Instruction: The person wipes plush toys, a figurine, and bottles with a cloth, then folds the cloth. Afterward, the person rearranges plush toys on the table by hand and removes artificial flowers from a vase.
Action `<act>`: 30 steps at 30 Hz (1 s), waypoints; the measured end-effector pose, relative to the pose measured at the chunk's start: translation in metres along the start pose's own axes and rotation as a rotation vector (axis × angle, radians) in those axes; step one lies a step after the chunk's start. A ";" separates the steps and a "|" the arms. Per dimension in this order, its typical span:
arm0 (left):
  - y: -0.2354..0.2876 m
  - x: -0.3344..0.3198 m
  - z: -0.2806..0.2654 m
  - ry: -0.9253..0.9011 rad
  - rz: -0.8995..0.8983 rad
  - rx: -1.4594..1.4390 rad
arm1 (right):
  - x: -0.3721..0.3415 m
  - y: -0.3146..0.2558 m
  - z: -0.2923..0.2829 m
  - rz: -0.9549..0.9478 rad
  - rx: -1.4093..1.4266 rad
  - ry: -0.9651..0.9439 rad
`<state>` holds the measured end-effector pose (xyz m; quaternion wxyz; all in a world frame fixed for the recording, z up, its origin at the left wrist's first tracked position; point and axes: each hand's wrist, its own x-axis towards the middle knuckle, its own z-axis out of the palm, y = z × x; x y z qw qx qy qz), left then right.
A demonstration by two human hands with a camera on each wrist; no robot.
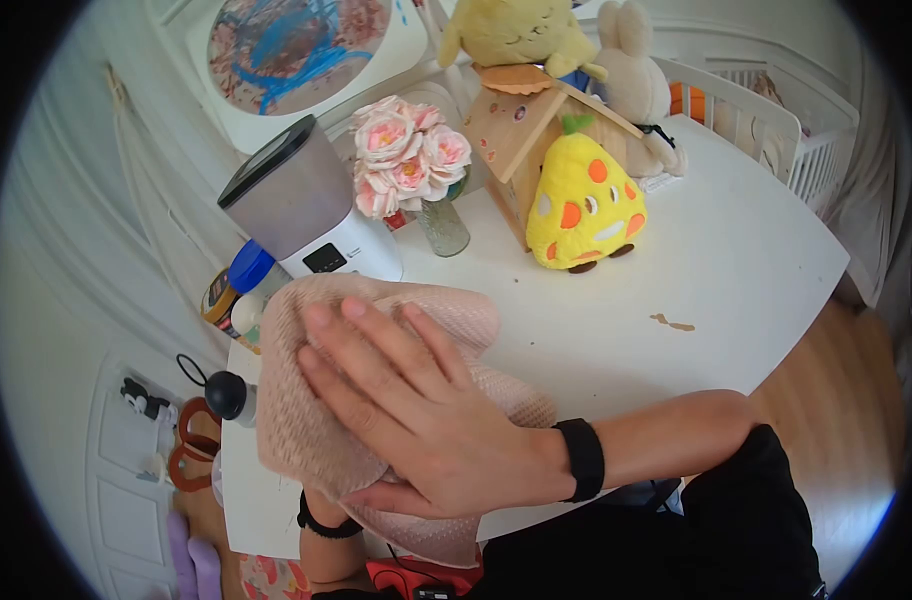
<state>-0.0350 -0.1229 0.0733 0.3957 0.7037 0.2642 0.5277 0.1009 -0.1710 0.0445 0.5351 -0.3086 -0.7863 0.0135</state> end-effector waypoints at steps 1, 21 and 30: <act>0.000 0.001 0.000 -0.012 0.001 -0.053 | -0.006 0.000 0.004 -0.033 -0.042 0.005; -0.010 -0.005 -0.006 0.157 0.069 0.066 | 0.031 0.063 0.002 0.557 0.840 -0.192; -0.001 -0.004 0.000 0.152 0.055 0.098 | -0.070 0.067 0.010 0.599 1.006 -0.053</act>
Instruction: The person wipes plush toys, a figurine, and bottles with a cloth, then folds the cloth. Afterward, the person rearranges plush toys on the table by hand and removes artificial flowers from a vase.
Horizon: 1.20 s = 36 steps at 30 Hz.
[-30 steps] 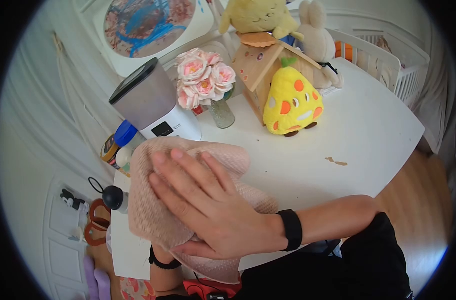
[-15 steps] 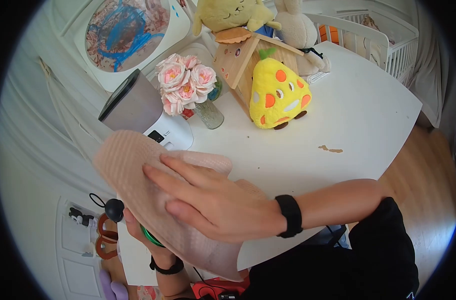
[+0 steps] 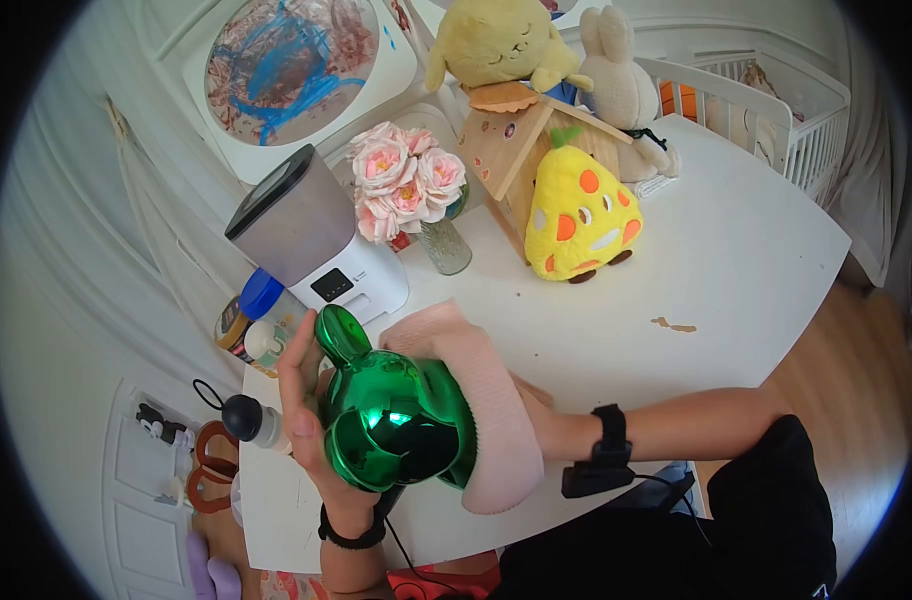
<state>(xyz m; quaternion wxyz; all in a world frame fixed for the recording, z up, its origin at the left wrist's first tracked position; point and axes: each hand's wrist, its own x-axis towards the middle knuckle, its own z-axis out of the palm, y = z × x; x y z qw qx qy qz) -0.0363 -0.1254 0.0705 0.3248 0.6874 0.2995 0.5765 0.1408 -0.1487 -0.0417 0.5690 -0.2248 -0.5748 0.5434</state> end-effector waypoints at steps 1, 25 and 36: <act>0.001 -0.001 0.000 0.001 -0.010 0.005 | -0.009 -0.002 0.004 0.078 -0.108 0.023; 0.023 0.026 -0.064 -0.334 -0.289 0.033 | 0.007 -0.040 0.040 0.151 0.325 0.190; 0.032 -0.010 -0.022 0.134 0.077 0.460 | -0.055 -0.053 0.054 0.041 -0.424 -0.068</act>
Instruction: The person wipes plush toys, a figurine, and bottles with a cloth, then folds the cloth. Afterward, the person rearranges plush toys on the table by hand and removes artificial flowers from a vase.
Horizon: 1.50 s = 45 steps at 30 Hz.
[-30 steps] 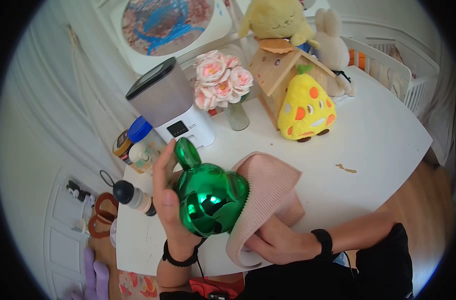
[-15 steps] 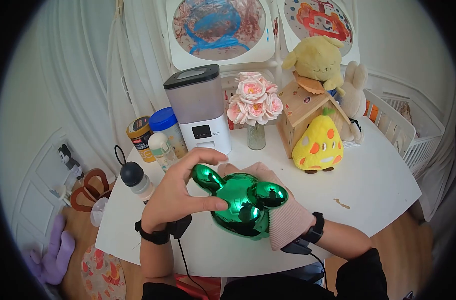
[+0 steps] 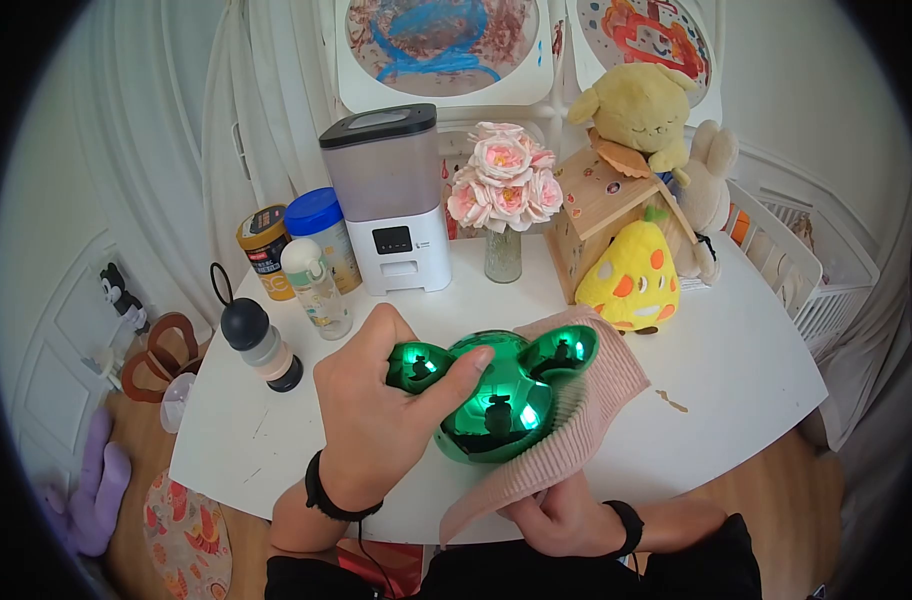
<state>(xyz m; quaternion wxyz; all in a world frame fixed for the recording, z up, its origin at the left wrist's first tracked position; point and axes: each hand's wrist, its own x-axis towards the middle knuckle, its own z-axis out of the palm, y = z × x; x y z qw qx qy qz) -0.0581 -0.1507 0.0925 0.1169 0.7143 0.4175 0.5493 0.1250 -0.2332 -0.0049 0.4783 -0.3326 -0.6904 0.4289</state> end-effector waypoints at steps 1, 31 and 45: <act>-0.001 0.000 0.001 -0.002 0.004 0.001 | 0.000 0.001 -0.001 -0.067 -0.106 -0.089; -0.010 0.000 0.030 -0.379 0.054 -0.644 | 0.135 -0.046 -0.050 -0.160 0.006 0.155; -0.012 -0.009 0.039 -0.306 0.039 -0.590 | 0.040 -0.027 0.003 -0.364 -0.640 0.060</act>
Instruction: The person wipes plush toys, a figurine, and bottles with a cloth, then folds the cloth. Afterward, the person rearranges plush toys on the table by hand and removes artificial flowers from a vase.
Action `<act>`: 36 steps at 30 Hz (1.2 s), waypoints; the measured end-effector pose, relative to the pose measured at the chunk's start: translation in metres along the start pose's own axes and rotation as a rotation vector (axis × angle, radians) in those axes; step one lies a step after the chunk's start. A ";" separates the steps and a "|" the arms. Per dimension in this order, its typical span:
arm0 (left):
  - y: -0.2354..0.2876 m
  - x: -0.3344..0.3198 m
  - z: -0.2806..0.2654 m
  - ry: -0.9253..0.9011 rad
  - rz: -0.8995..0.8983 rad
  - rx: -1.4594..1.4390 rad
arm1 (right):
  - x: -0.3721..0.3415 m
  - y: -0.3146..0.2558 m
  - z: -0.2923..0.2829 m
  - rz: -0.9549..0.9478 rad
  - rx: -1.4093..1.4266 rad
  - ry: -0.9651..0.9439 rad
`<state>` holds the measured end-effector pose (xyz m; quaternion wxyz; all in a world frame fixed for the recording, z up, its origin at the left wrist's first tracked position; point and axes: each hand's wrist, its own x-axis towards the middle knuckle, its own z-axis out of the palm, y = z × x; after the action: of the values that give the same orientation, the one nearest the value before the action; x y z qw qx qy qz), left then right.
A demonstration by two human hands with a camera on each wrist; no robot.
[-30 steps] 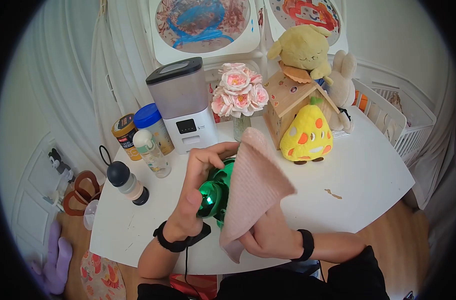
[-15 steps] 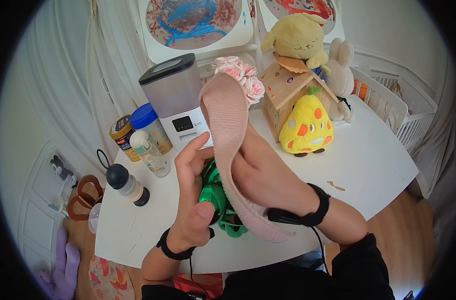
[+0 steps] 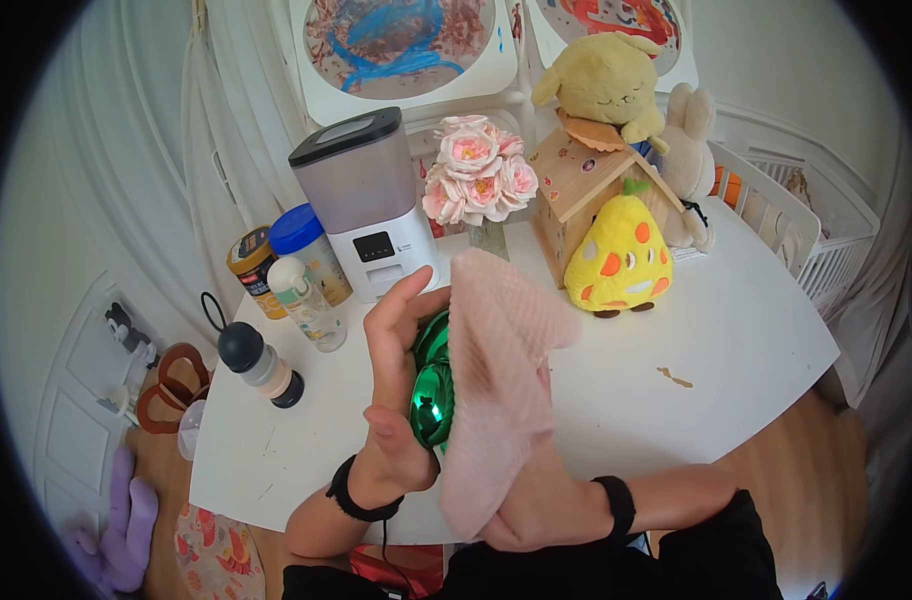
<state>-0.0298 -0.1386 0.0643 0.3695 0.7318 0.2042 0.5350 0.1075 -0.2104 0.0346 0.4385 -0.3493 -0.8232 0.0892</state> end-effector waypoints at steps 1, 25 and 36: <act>0.002 -0.001 0.002 0.017 -0.012 0.012 | -0.006 -0.008 0.004 -0.028 -0.057 0.028; -0.023 -0.010 -0.001 0.088 -0.213 -0.127 | -0.026 0.055 0.007 -0.228 -0.307 0.151; -0.007 -0.003 0.002 0.085 0.207 0.273 | 0.034 0.089 0.001 0.396 1.360 0.077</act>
<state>-0.0284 -0.1369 0.0563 0.2008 0.7690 0.2139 0.5679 0.1385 -0.1227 0.0160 0.5637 -0.1442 -0.4901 0.6490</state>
